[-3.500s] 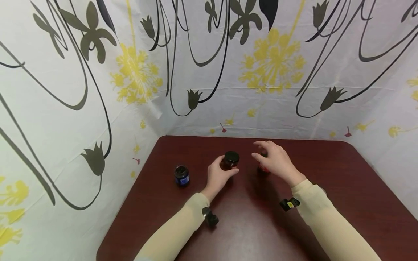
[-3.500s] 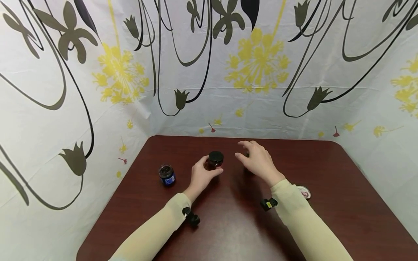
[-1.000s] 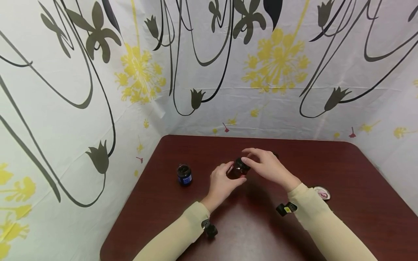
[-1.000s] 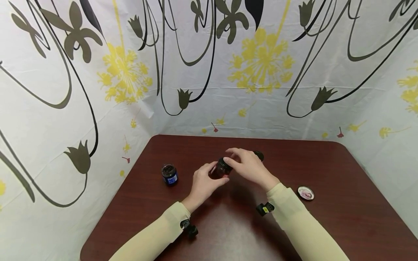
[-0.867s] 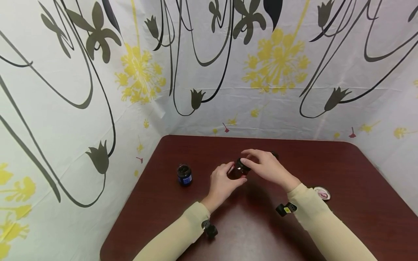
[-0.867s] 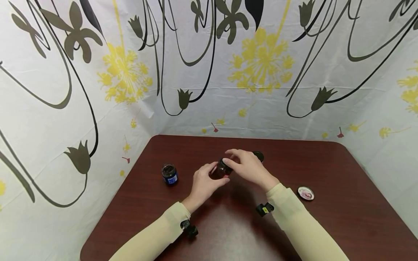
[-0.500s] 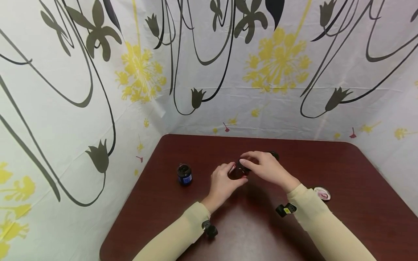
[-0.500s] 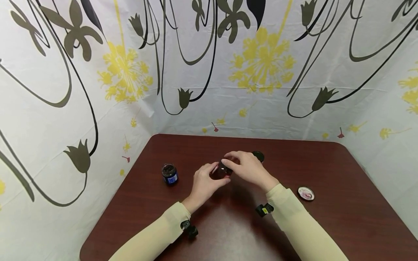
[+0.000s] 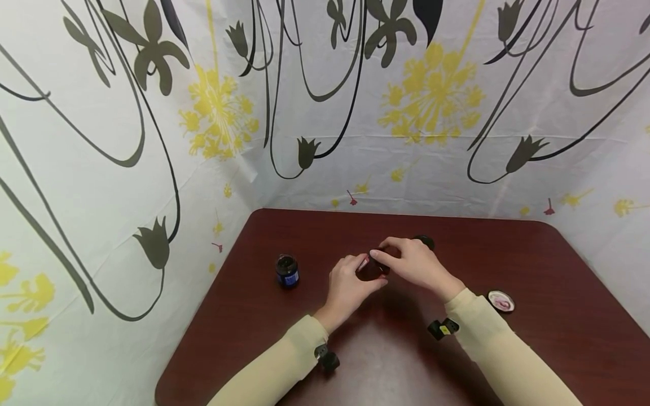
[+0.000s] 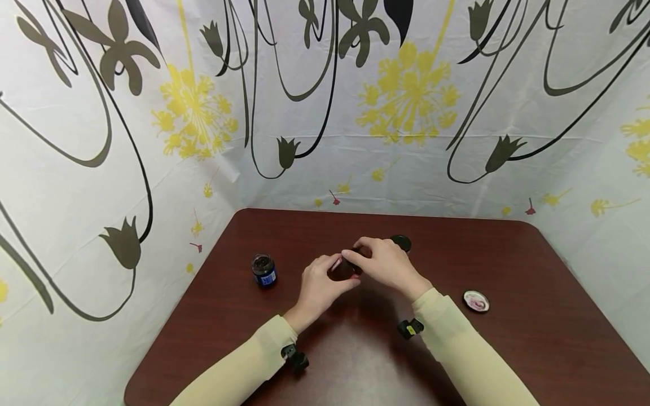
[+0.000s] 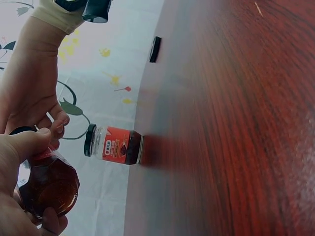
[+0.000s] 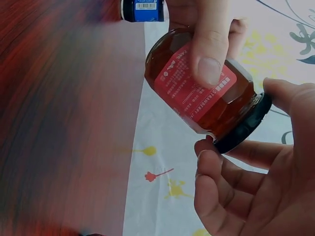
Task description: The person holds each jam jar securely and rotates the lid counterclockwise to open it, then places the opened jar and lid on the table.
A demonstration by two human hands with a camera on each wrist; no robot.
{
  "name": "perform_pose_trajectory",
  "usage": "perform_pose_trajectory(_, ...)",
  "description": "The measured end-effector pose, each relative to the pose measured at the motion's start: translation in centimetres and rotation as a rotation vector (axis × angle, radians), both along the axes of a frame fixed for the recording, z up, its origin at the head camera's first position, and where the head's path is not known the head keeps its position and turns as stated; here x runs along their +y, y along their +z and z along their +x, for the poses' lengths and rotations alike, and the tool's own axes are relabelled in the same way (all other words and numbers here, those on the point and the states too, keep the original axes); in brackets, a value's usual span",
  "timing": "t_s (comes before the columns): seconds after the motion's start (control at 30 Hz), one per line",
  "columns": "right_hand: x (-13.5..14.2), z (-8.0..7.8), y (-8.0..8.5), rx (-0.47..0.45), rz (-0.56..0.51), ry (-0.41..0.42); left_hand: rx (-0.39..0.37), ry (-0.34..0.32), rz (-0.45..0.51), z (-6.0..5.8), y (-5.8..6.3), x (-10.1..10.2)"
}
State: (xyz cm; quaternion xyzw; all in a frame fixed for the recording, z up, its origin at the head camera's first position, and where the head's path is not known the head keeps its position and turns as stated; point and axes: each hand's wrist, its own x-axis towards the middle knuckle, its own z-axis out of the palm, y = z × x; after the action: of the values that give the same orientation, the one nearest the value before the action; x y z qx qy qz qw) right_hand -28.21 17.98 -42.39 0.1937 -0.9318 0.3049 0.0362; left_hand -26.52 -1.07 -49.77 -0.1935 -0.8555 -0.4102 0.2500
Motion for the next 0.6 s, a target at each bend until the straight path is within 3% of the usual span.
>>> perform_pose_trajectory(0.6, -0.30, 0.20, -0.31, 0.120, -0.103, -0.025, 0.003, -0.010, 0.009, 0.83, 0.96, -0.07)
